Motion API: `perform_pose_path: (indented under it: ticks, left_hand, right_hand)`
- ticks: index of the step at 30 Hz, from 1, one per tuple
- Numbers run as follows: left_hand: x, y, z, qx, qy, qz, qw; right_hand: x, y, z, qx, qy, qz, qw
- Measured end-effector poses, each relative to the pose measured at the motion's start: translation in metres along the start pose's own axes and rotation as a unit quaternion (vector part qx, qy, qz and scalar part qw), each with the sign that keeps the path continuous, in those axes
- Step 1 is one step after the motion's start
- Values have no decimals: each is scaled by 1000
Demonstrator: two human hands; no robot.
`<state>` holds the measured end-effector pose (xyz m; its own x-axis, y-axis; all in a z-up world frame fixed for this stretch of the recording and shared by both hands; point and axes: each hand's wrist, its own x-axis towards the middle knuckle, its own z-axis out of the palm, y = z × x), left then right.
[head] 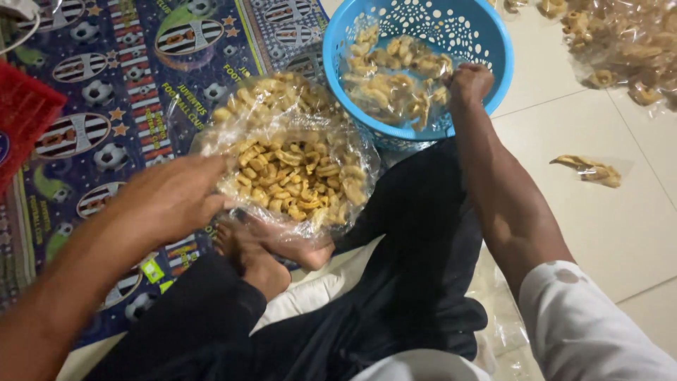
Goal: Packaging small fried snacks into individual plastic bags by hand
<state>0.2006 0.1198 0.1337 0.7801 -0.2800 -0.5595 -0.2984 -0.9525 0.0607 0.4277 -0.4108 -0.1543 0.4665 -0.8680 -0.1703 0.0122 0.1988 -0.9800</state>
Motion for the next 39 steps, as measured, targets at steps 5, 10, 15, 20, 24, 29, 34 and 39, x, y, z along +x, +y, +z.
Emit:
perform_pose_path:
  ticks: [5,10,15,20,24,29,34,39]
  left_hand:
    - [23,11,20,-16,-96,-31,995]
    - [45,-4,67,-21,-62,43,997]
    - [27,-3,52,-159,0,129,979]
    - [19,14,22,-167,-20,72,983]
    - [15,23,18,-100,16,106,989]
    - [-25,63,-32,-110,-44,6,993]
    - [-53,66,-55,-89,14,-2,996]
    - [-72,67,-58,-74,77,35,994]
  right_hand:
    - [-11,-13,10,-15,27,72,997]
    - [-8,3,20,-158,29,79,984]
    - [-25,20,19,-148,-125,58,979]
    - [-64,-29,-18,-32,-184,89,978]
    - [-105,-81,-75,-58,-254,-97,961]
    - [-120,-74,-186,-45,-117,-303,945]
    - [-79,39,-304,-415,-70,-237,876]
    - [-178,-3,-320,-654,-281,-77,698]
